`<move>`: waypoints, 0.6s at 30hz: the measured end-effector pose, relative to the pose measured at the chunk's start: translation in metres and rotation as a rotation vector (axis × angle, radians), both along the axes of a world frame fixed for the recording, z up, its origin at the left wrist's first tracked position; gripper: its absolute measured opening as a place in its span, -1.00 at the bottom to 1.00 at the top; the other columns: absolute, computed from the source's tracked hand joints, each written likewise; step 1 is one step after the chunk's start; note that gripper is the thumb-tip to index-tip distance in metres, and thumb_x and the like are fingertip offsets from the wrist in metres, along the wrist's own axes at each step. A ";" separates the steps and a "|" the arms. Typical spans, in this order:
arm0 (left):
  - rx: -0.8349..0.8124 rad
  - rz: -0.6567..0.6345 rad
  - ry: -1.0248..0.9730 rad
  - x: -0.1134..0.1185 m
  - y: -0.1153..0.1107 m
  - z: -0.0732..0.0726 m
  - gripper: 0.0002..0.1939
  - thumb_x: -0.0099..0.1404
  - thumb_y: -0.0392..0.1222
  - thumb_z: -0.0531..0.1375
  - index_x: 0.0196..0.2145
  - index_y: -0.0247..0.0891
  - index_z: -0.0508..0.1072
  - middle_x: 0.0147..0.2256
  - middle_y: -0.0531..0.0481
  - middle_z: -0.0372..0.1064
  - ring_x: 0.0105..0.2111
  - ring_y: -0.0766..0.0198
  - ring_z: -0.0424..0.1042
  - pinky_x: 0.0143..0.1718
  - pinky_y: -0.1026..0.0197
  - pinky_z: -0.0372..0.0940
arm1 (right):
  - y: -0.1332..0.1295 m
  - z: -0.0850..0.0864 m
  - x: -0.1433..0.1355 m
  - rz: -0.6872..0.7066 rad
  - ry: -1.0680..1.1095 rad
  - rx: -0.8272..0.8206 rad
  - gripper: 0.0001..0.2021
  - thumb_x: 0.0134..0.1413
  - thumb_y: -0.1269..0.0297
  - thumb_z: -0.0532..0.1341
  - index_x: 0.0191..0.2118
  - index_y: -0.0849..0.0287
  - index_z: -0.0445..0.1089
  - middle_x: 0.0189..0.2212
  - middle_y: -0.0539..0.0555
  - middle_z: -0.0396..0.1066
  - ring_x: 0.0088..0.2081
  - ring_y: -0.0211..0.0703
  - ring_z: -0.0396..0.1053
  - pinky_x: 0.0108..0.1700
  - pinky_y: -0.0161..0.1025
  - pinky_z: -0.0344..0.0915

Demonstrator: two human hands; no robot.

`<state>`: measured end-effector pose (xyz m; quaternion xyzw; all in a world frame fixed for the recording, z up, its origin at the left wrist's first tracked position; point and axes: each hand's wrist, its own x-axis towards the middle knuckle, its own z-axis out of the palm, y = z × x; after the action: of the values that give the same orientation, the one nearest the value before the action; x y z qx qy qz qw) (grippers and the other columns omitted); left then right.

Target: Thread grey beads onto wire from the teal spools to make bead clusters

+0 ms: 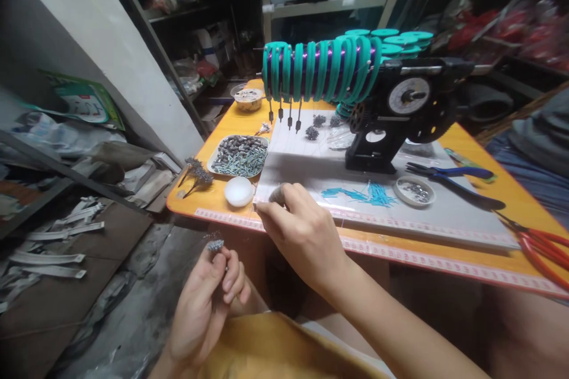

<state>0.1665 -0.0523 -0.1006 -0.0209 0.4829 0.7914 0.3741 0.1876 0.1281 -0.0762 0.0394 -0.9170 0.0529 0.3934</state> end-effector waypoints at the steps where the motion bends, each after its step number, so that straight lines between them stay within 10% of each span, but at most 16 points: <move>1: 0.008 -0.011 0.002 0.000 0.001 0.001 -0.54 0.23 0.05 0.18 -0.28 -0.27 -0.03 -0.55 0.19 -0.02 -0.61 0.64 0.10 -0.51 0.37 0.26 | -0.001 -0.001 -0.001 -0.004 0.012 -0.011 -0.74 0.33 0.31 0.08 -0.26 0.21 0.53 -0.36 0.11 0.15 -0.24 -0.63 -0.09 -0.12 -0.59 -0.16; 18: 0.014 -0.040 -0.030 0.002 -0.001 -0.002 -0.65 0.31 -0.03 0.08 -0.30 -0.30 -0.04 -0.54 0.17 -0.01 -0.61 0.64 0.13 -0.49 0.41 0.26 | -0.008 -0.013 -0.027 -0.037 -0.034 0.057 -0.81 0.21 0.42 0.15 -0.38 0.29 0.49 -0.33 0.11 0.18 -0.22 -0.53 -0.13 -0.18 -0.44 -0.34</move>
<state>0.1688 -0.0538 -0.1028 -0.0204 0.4719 0.7867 0.3974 0.1601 0.1199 -0.0887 0.0326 -0.9253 0.0200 0.3774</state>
